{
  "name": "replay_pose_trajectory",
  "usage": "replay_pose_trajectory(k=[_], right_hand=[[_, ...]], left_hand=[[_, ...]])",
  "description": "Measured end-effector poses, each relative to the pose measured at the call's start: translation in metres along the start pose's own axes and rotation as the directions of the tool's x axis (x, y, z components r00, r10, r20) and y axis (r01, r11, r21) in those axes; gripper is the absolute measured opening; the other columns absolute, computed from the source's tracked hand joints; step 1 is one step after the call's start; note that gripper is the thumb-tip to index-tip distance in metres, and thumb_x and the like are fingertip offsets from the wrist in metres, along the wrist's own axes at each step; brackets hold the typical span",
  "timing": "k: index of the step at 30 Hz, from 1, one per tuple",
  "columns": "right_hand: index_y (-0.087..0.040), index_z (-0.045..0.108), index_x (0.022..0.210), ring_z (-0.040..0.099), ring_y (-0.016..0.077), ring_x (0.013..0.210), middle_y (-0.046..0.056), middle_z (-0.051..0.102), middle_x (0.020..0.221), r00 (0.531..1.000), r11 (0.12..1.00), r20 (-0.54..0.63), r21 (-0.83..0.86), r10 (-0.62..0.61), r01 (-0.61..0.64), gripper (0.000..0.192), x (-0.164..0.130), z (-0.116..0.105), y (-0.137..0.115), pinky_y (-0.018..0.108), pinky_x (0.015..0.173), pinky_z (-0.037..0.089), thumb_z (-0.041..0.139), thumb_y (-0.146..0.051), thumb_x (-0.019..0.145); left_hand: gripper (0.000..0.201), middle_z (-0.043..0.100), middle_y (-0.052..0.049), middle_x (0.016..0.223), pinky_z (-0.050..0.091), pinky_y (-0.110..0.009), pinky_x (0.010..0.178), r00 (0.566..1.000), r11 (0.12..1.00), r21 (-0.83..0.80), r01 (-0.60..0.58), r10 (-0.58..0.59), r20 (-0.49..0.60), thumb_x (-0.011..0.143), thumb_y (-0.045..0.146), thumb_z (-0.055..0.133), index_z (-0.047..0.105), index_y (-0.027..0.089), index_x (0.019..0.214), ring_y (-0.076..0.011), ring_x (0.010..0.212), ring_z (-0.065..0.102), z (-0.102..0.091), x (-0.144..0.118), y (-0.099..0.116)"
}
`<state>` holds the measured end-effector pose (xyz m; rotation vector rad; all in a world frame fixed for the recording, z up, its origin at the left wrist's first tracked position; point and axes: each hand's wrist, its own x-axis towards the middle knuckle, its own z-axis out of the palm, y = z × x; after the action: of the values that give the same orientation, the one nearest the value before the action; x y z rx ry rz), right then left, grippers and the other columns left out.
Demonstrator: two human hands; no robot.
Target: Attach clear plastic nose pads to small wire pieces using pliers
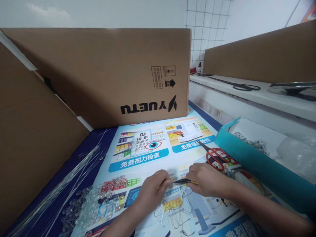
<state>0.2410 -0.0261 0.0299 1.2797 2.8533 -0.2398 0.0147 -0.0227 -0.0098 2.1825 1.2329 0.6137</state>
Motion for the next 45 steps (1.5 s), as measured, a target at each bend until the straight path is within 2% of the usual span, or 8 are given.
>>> replay_pose_trajectory(k=[18,24,30,35,45], right_hand=[[-0.017,0.062,0.081,0.051,0.0198,0.081,0.007,0.058,0.081,0.998,1.000,-0.056,0.018,0.008,-0.007,0.025,-0.003,-0.007,0.002,0.029,0.068,0.033,0.044,-0.033,0.085],[-0.017,0.062,0.081,0.050,0.0198,0.081,0.007,0.057,0.081,0.998,1.000,-0.059,0.022,-0.004,0.005,0.024,-0.003,-0.009,0.001,0.029,0.069,0.032,0.044,-0.033,0.085],[-0.018,0.061,0.081,0.048,0.0200,0.080,0.006,0.056,0.081,0.998,1.000,-0.053,-0.017,-0.013,0.013,0.024,-0.004,-0.012,-0.010,0.030,0.067,0.030,0.043,-0.034,0.085],[-0.018,0.060,0.081,0.046,0.0215,0.081,0.007,0.056,0.081,0.997,0.996,-0.075,-0.093,-0.015,0.008,0.024,-0.002,-0.006,-0.017,0.032,0.068,0.030,0.042,-0.033,0.086],[-0.018,0.059,0.081,0.046,0.0214,0.082,0.007,0.056,0.082,0.996,0.993,-0.085,-0.119,-0.018,0.008,0.020,0.000,-0.002,-0.021,0.032,0.068,0.030,0.045,-0.031,0.085]], left_hand=[[0.020,0.055,0.001,0.068,0.036,-0.021,0.059,1.000,0.991,-0.136,-0.002,0.003,0.011,0.086,0.027,0.044,0.053,0.019,0.070,-0.0133,0.065,0.051,-0.003,0.002,0.002],[0.019,0.053,0.002,0.067,0.035,-0.021,0.058,1.000,0.990,-0.143,0.012,-0.012,0.003,0.087,0.025,0.043,0.051,0.018,0.071,-0.0127,0.064,0.049,-0.003,0.001,0.000],[0.019,0.053,0.002,0.067,0.034,-0.021,0.058,1.000,0.992,-0.129,0.019,-0.018,0.007,0.087,0.027,0.043,0.051,0.018,0.072,-0.0126,0.063,0.047,-0.001,0.001,-0.001],[0.019,0.054,0.002,0.068,0.034,-0.021,0.058,1.000,0.993,-0.119,0.012,-0.011,0.003,0.087,0.027,0.044,0.053,0.018,0.073,-0.0127,0.064,0.048,0.000,0.001,-0.002],[0.019,0.054,0.003,0.065,0.033,-0.020,0.056,0.999,0.991,-0.129,0.035,-0.033,0.015,0.087,0.027,0.043,0.053,0.018,0.073,-0.0120,0.062,0.048,-0.001,0.000,-0.001]])
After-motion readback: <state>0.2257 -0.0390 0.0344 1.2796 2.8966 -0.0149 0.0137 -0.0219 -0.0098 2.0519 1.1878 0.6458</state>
